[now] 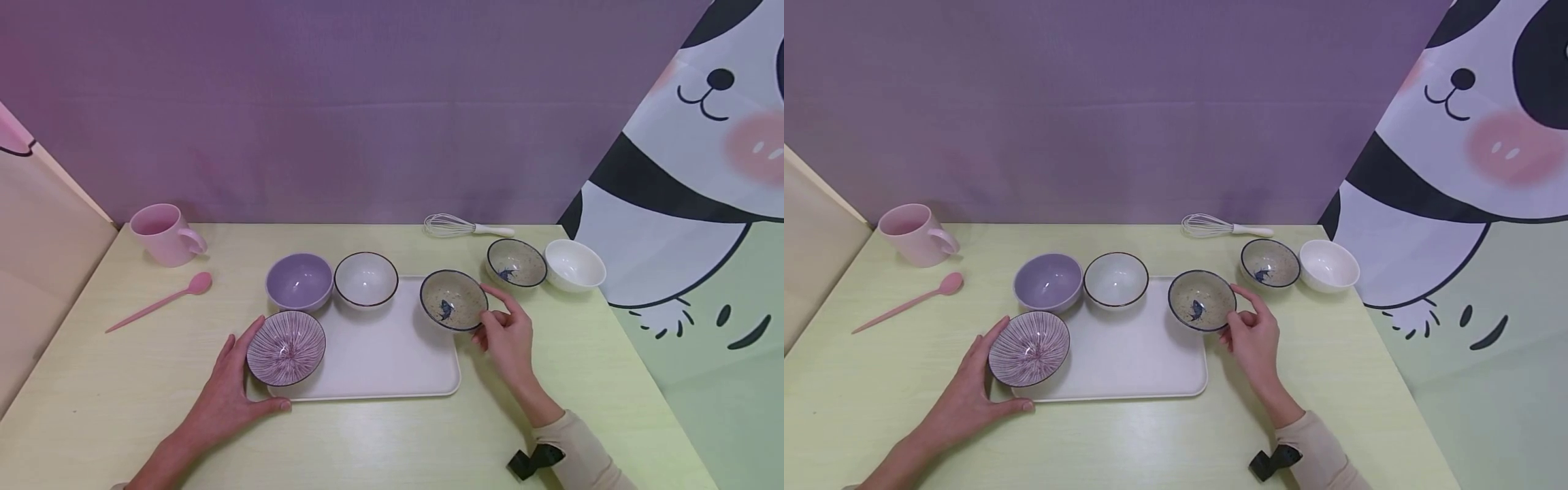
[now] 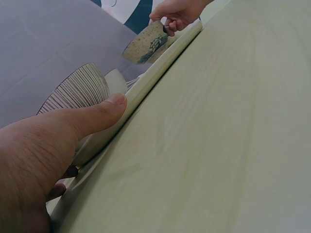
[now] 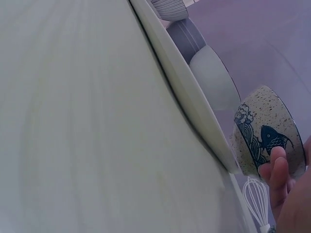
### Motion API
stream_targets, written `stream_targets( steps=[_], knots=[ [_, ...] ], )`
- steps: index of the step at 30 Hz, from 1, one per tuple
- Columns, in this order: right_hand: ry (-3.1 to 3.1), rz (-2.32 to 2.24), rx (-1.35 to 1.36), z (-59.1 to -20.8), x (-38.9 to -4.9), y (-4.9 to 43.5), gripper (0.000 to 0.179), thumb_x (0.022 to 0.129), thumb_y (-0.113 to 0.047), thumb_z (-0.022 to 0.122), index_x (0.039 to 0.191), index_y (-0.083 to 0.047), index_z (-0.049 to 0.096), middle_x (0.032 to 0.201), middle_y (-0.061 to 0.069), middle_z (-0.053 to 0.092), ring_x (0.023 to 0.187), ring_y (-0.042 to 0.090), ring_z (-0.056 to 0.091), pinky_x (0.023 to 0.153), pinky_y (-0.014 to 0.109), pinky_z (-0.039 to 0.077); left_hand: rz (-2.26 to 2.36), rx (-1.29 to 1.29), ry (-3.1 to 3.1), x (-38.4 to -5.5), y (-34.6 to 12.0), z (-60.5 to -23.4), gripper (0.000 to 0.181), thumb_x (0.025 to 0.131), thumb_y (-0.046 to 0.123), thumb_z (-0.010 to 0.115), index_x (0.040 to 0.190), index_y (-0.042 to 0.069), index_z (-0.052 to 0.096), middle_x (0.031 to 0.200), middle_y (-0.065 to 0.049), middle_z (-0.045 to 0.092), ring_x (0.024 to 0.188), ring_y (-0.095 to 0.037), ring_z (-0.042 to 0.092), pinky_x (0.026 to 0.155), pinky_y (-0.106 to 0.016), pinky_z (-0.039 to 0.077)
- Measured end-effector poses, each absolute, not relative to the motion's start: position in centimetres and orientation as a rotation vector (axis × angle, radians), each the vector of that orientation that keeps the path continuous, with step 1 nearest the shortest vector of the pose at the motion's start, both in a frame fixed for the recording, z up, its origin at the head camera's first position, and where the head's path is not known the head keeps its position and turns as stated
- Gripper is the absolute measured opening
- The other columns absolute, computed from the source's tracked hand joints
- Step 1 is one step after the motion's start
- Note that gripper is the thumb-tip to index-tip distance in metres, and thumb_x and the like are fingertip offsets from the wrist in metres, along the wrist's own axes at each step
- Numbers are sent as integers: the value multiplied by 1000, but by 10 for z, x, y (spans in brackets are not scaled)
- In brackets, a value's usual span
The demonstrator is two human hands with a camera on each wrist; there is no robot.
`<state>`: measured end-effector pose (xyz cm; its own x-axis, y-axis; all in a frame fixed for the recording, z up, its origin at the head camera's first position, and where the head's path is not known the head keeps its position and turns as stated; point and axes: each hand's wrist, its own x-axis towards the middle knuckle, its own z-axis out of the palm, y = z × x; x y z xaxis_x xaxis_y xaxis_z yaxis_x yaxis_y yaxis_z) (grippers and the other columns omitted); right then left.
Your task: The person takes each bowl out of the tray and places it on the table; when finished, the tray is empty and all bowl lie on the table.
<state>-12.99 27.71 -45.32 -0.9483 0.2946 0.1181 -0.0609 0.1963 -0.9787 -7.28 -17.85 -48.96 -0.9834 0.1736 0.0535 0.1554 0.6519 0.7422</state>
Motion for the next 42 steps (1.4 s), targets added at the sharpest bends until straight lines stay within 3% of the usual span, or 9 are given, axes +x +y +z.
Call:
stream_targets(
  steps=[29,42],
  knots=[
    [-2064,1787,-259,-462,-149,293,55,102,12,52,150,-9,69,61,0,70,45,10,62,42,20,53,1273,276,2826,-73,-179,-489,144,67,47,108,178,33,18,180,-16,32,163,-63,11,121,-90,21],
    [-2058,1825,-328,-468,-160,294,54,105,7,55,154,-13,67,64,-2,71,51,8,69,51,23,63,1284,284,2824,-73,-179,-490,144,67,48,108,178,32,18,180,-16,33,164,-62,11,122,-90,21]
  ],
)
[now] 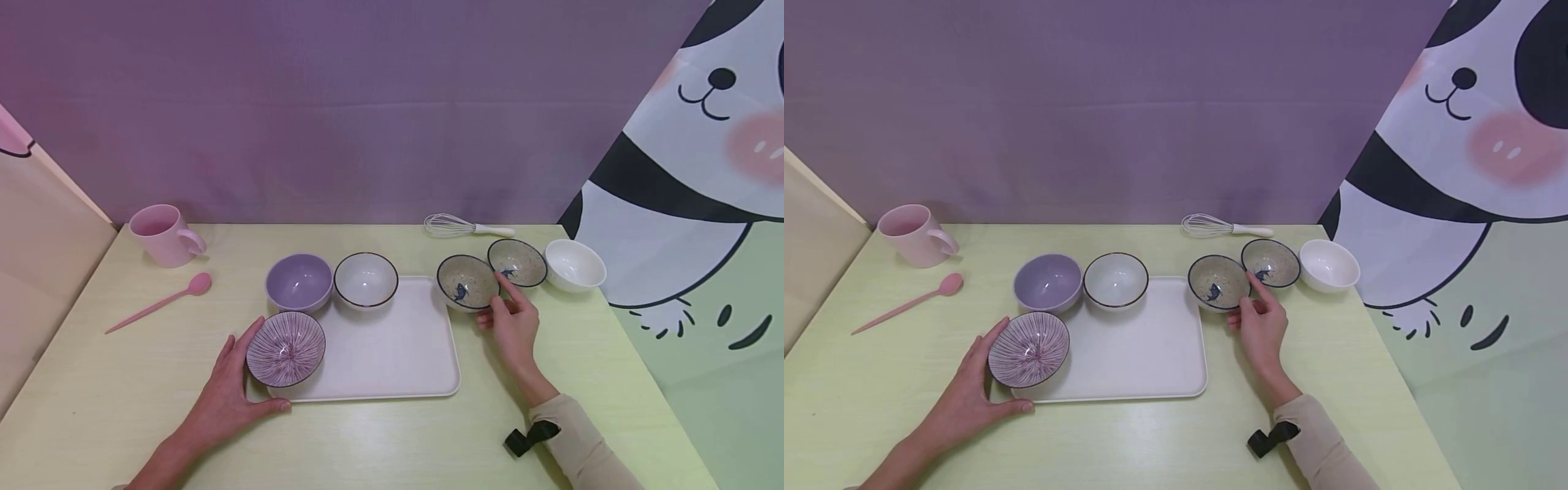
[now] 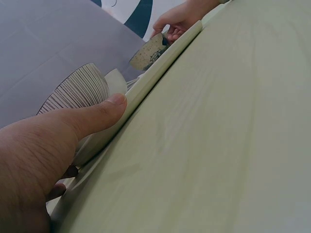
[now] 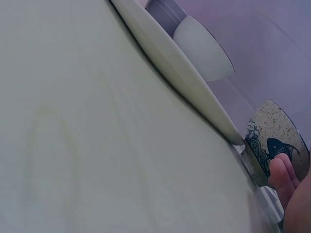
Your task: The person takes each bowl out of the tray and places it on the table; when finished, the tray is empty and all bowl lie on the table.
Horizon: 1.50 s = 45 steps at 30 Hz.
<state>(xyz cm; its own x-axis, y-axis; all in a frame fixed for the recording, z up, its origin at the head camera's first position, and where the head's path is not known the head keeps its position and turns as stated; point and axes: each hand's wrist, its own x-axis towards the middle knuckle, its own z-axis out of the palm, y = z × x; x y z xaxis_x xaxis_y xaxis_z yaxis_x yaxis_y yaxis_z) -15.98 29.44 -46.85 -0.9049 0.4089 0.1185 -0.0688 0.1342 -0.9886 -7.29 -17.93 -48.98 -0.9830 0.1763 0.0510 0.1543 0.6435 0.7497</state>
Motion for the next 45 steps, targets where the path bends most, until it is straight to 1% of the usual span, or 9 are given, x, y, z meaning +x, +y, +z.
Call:
stream_targets(
  steps=[8,17,23,25,27,32,35,41,45],
  knots=[
    [-2022,1859,-318,-471,-165,292,55,104,8,53,155,-12,66,66,-1,73,53,9,72,53,26,65,1283,301,2833,-74,-180,-491,144,67,47,108,178,30,19,180,-16,33,163,-64,12,121,-90,21],
    [-1998,1861,-278,-470,-172,287,57,104,8,52,157,-10,63,70,-1,74,53,9,72,53,26,65,1290,314,2840,-73,-180,-492,144,67,48,108,178,31,18,180,-16,33,163,-63,12,122,-89,20],
    [-1985,1855,-260,-470,-178,284,57,104,8,52,157,-10,62,73,5,76,54,10,73,54,27,66,1275,296,2834,-73,-180,-491,144,67,50,107,178,33,17,180,-16,31,163,-63,11,121,-90,20],
    [-1977,1857,-261,-471,-180,283,56,104,7,52,157,-10,62,73,5,76,54,10,73,55,27,66,1272,291,2833,-73,-179,-490,144,67,49,107,178,33,17,180,-16,31,163,-63,11,121,-90,20],
    [-1972,1856,-270,-472,-182,283,56,105,6,53,157,-10,63,74,8,77,54,10,74,55,27,66,1271,285,2829,-73,-179,-490,144,67,49,107,178,32,17,180,-16,32,163,-63,11,121,-91,20],
    [-1965,1866,-292,-475,-186,282,53,106,3,55,156,-12,64,75,8,77,55,10,74,56,28,67,1271,284,2829,-72,-179,-489,144,68,49,107,178,32,17,179,-18,33,163,-63,11,121,-91,21],
    [-1969,1867,-289,-476,-188,282,52,107,2,55,156,-13,64,74,6,76,55,11,75,56,28,67,1274,293,2834,-72,-179,-490,144,68,49,107,178,31,17,179,-18,33,163,-63,11,121,-90,21],
    [-1980,1833,-278,-477,-192,282,52,106,2,57,156,-13,64,79,18,77,55,11,75,56,29,67,1290,314,2838,-72,-179,-490,143,67,48,107,178,30,18,179,-17,33,163,-63,12,121,-90,21],
    [-1986,1818,-272,-477,-193,281,51,107,0,58,156,-12,64,80,23,77,56,11,75,57,29,67,1291,317,2840,-72,-180,-490,143,67,48,107,178,31,18,180,-16,33,163,-63,12,121,-90,21]
  ],
)
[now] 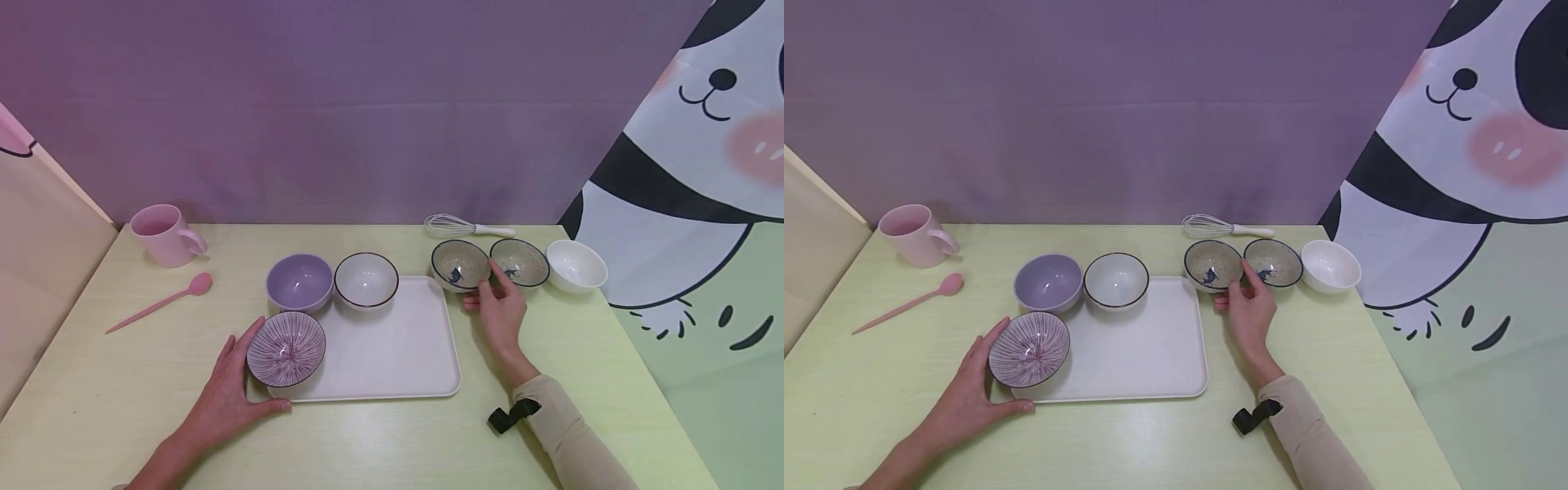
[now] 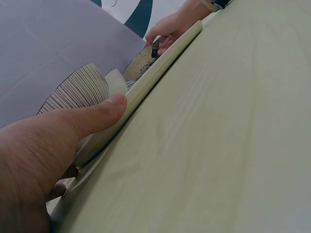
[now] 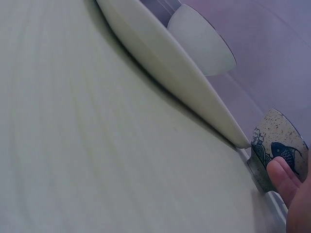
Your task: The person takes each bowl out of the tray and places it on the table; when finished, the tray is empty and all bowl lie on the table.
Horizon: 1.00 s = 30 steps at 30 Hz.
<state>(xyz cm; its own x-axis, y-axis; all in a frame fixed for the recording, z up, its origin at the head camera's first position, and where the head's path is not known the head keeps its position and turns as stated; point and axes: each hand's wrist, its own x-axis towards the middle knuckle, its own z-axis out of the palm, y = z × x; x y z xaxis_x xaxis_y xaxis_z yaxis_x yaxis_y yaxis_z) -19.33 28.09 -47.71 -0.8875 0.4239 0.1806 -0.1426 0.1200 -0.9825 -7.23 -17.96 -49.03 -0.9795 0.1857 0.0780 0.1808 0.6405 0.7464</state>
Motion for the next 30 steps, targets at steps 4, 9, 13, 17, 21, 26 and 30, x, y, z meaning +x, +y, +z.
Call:
stream_targets(
  steps=[4,9,13,17,21,26,30],
  knots=[
    [-1989,1813,-256,-476,-194,280,50,109,-1,58,157,-12,62,85,30,76,57,12,76,59,29,68,1283,296,2835,-72,-180,-490,143,67,49,107,178,33,18,180,-16,32,163,-63,12,120,-91,21],
    [-2005,1808,-239,-476,-194,279,49,110,-3,58,159,-10,60,86,31,76,58,11,76,59,29,68,1277,280,2829,-72,-180,-490,144,67,49,107,178,34,17,180,-16,32,163,-63,11,120,-91,21],
    [-2017,1816,-245,-476,-193,280,49,112,-5,59,160,-10,60,84,27,78,58,12,76,59,29,68,1280,280,2825,-72,-180,-490,144,67,48,108,178,33,17,180,-16,32,163,-63,11,121,-90,21],
    [-2027,1822,-255,-475,-192,281,48,113,-7,59,161,-11,59,83,23,79,58,11,76,58,28,68,1280,282,2825,-72,-179,-490,144,67,48,108,178,33,17,180,-16,32,163,-63,11,121,-91,21],
    [-2044,1815,-247,-474,-191,282,49,113,-8,59,162,-11,58,82,22,79,57,10,75,57,28,67,1278,282,2827,-72,-179,-490,144,67,48,108,178,33,18,180,-17,32,163,-63,11,121,-90,21],
    [-2064,1794,-218,-473,-190,283,48,114,-11,60,162,-10,57,82,27,78,55,10,74,54,29,67,1293,286,2827,-72,-179,-490,144,67,47,108,178,33,18,179,-17,33,163,-63,11,121,-90,20],
    [-2078,1790,-211,-473,-190,284,47,115,-12,60,162,-12,57,82,27,78,55,10,74,54,29,66,1301,307,2830,-72,-179,-490,144,67,47,108,178,32,18,180,-16,33,164,-62,11,123,-89,20]
  ],
)
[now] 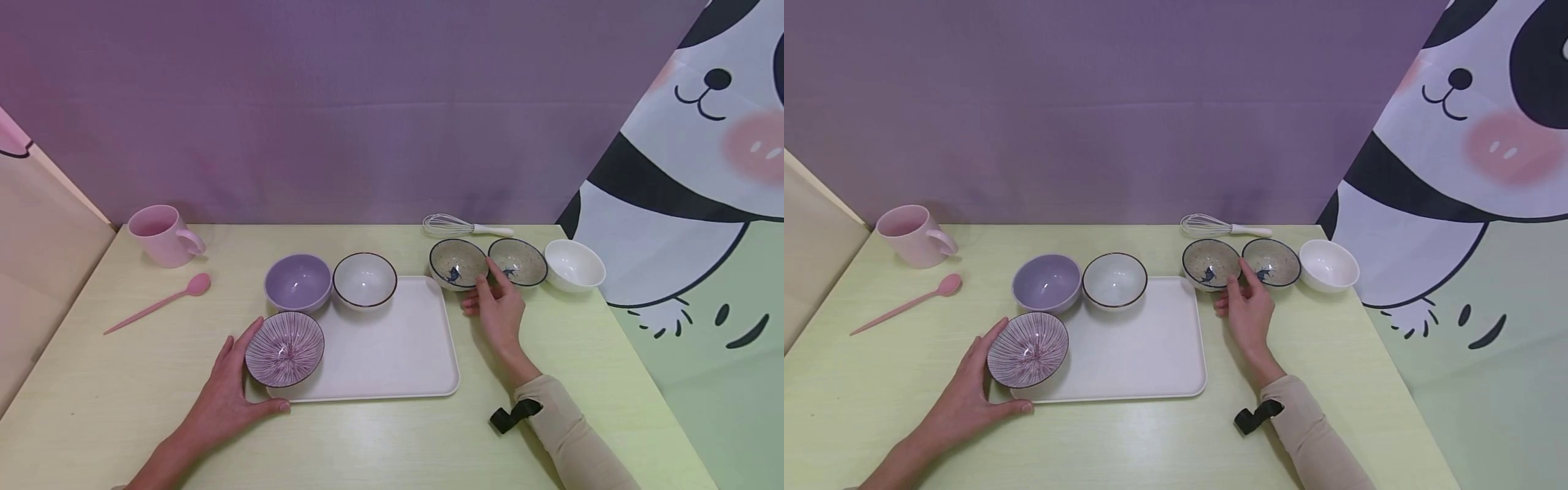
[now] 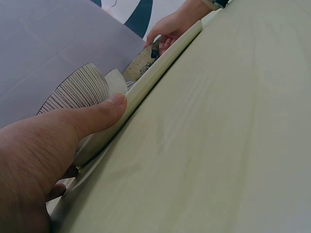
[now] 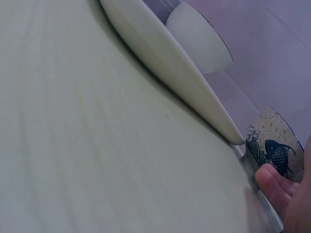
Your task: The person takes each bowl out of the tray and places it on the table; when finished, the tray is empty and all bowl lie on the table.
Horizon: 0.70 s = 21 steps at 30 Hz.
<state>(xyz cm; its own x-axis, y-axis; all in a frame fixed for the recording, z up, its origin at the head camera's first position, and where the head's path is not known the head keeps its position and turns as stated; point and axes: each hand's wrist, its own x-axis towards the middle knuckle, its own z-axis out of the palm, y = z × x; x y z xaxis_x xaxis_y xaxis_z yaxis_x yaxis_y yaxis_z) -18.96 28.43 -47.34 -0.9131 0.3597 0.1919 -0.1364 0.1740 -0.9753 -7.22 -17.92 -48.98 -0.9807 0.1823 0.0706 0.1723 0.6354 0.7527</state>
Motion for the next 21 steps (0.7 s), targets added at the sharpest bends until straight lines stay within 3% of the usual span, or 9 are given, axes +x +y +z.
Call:
stream_targets(
  steps=[13,21],
  knots=[
    [-2128,1776,-246,-468,-180,287,51,113,-18,65,164,-19,56,82,11,80,53,10,72,52,29,65,1287,307,2831,-73,-180,-491,144,67,46,108,178,33,18,180,-15,32,164,-62,11,123,-89,21],
    [-2124,1671,-215,-467,-175,287,48,112,-10,65,159,-10,61,80,27,77,48,7,67,47,21,59,1311,324,2827,-73,-180,-491,144,67,46,108,178,31,18,180,-16,33,165,-60,11,125,-86,20]
  ],
)
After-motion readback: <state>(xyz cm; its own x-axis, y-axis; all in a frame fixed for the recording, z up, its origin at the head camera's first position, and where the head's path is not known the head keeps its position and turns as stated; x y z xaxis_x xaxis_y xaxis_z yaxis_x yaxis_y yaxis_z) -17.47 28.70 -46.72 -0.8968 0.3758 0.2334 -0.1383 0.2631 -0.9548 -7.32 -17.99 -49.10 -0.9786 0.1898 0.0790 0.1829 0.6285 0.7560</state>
